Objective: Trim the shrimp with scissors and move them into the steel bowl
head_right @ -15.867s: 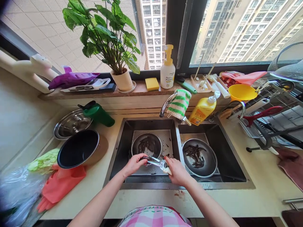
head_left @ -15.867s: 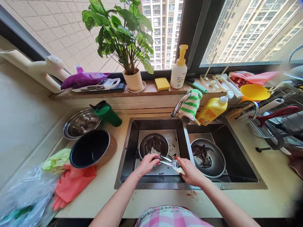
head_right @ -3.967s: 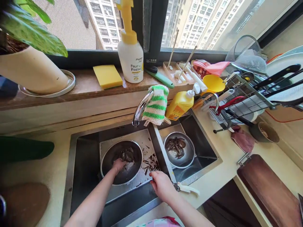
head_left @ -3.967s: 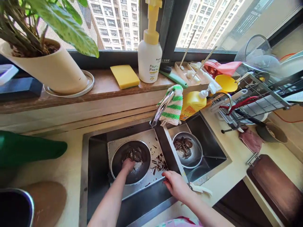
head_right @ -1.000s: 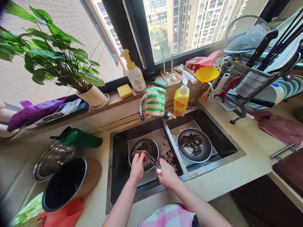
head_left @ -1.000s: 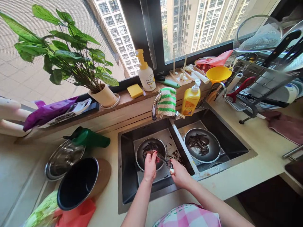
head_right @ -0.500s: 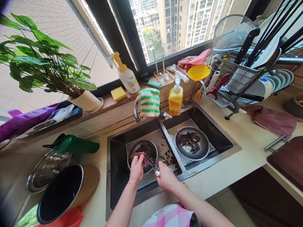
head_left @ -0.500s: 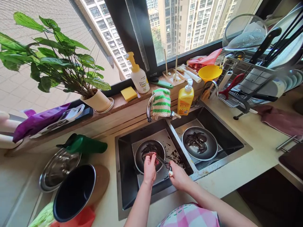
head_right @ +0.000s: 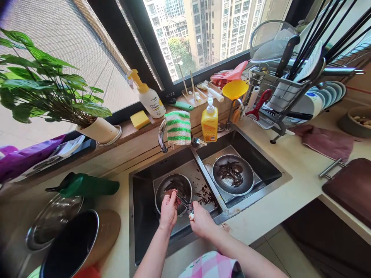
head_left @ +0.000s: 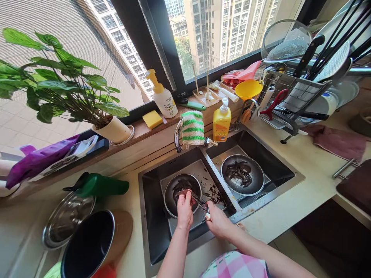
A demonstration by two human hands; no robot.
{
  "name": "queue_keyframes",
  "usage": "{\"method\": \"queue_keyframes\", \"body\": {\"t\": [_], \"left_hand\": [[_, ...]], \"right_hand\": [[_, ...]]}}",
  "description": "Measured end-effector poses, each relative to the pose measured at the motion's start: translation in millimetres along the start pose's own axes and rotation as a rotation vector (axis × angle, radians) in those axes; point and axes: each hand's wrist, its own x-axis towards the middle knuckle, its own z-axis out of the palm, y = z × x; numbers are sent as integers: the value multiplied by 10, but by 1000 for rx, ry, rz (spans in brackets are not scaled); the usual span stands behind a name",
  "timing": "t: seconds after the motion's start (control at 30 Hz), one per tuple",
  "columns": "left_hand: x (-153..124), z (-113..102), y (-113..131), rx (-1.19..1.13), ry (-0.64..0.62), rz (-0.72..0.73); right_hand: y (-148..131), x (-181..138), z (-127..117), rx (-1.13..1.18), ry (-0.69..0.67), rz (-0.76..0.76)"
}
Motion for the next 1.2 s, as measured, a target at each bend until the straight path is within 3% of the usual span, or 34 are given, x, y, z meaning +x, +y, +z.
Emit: {"method": "queue_keyframes", "body": {"t": [0.5, 0.83, 1.2], "left_hand": [[-30, 130, -92, 93, -8, -48], [-8, 235, -165, 121, 39, -75], [-80, 270, -183, 90, 7, -140]], "right_hand": [[88, -19, 152, 54, 22, 88], [112, -33, 167, 57, 42, 162], [92, -33, 61, 30, 41, 234]]}}
